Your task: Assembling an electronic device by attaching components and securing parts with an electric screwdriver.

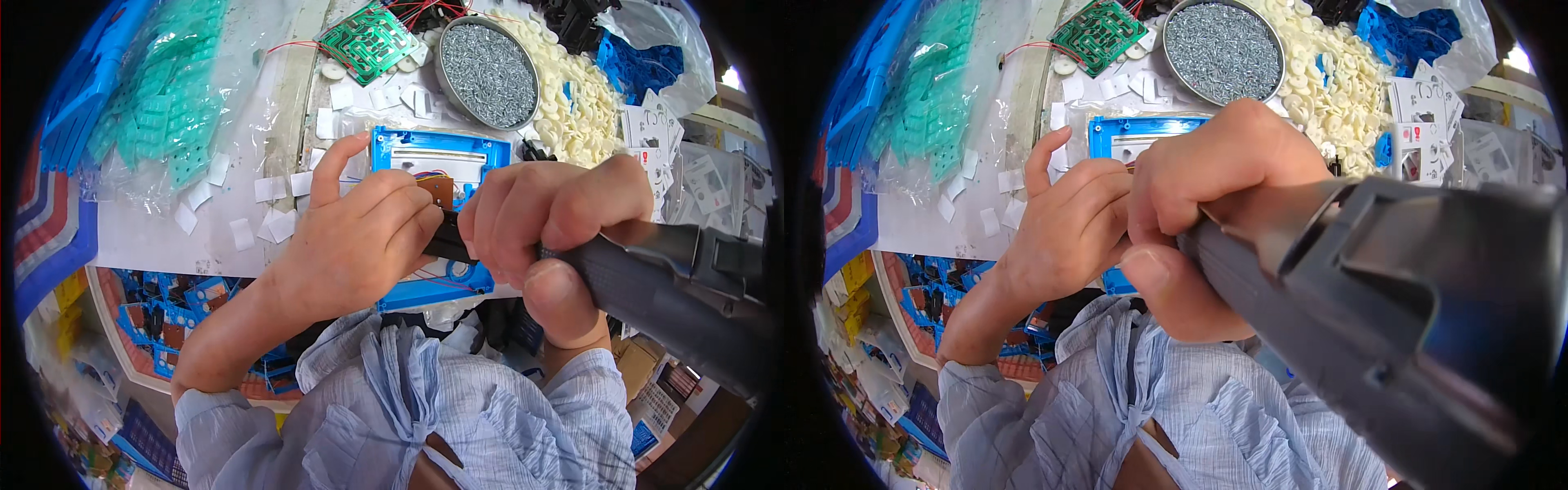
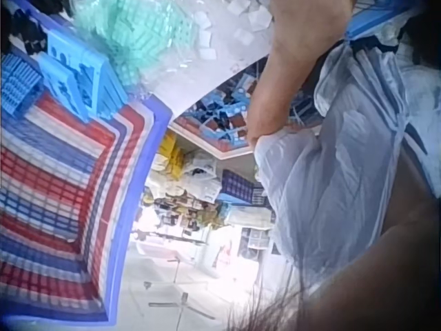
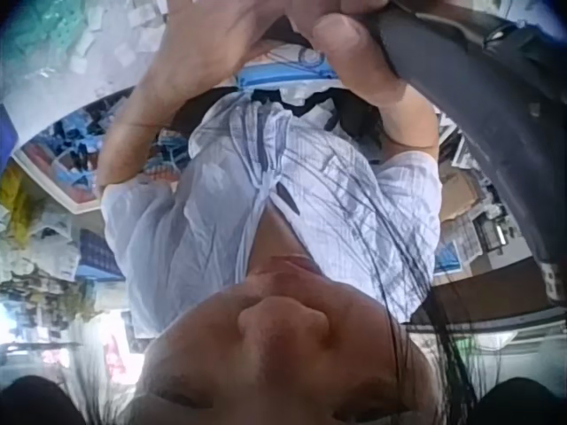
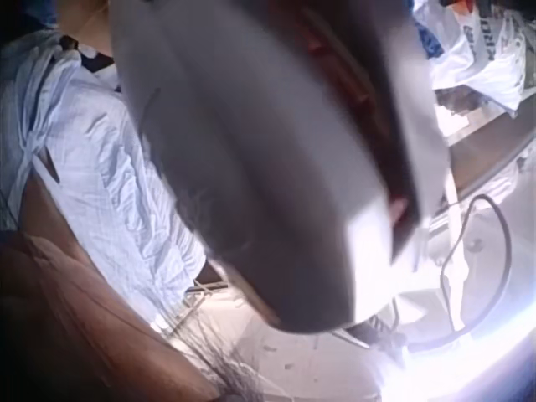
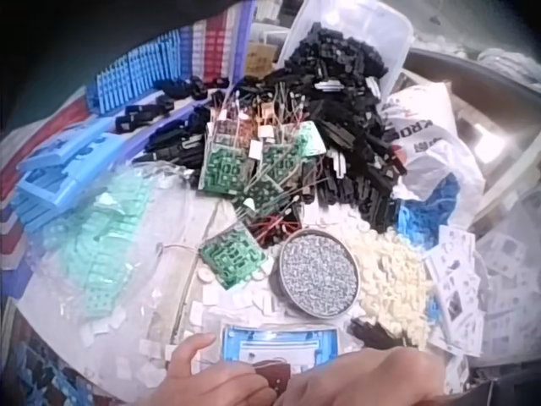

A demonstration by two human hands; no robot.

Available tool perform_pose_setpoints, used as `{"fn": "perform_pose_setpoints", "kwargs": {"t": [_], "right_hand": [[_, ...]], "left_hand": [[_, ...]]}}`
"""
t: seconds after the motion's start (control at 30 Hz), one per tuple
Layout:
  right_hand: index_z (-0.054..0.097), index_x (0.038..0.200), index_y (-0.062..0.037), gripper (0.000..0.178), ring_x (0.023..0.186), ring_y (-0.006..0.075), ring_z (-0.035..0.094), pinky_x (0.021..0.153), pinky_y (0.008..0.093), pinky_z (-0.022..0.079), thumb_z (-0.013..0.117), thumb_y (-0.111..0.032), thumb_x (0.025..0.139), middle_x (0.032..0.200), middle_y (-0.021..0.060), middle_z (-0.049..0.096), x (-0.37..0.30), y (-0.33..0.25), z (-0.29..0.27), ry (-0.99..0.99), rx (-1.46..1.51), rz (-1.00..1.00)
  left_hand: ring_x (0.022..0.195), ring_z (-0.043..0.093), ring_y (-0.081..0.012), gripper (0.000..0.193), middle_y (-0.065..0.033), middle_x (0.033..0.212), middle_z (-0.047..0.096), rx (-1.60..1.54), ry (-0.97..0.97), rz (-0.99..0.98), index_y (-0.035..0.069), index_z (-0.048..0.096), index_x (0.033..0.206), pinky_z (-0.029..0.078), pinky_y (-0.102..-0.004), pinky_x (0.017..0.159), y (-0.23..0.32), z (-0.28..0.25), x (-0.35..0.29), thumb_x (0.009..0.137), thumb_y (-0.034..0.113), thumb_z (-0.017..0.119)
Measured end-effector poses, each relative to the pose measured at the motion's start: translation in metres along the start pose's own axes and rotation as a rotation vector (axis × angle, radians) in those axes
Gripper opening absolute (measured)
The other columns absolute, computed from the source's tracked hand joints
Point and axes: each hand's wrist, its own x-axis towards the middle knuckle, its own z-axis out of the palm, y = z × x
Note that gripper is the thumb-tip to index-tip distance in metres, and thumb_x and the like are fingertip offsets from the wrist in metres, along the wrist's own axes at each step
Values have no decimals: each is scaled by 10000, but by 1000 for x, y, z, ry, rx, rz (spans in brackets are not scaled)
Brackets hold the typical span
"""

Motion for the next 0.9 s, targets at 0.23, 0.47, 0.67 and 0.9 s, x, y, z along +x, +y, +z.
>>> {"fn": "perform_pose_setpoints", "kwargs": {"t": [0.23,0.47,0.67,0.9], "right_hand": [[442,1258,-136,443,553,144,503,496,327,444,721,-309,961,664,-2,525,-4,-3,-11,27,121,-35],[457,1345,-180,475,589,86,528,520,266,457,675,-342,956,712,-50,561,-3,-17,-46,-105,101,-155],[462,1340,-192,450,609,71,539,549,251,476,659,-357,970,733,-56,568,-8,-18,-58,-98,104,-110],[463,1224,-183,364,599,128,547,514,301,467,697,-288,965,724,-16,567,-10,-13,-34,-8,209,-84]], "left_hand": [[1027,657,-180,330,-4,1016,658,-9,-11,-14,93,699,1014,245,-584,1177,2,0,-4,732,245,777],[1039,658,-160,341,8,1037,651,-26,-13,-8,128,681,1019,261,-597,1169,1,-2,-3,717,240,791],[1031,681,-228,400,-14,1034,689,-33,-68,8,113,670,1063,214,-593,1178,-2,-4,-4,772,360,793],[1065,662,-188,378,-7,1058,666,-80,-48,-23,121,683,1015,243,-581,1173,-3,-3,-2,723,320,817]]}}
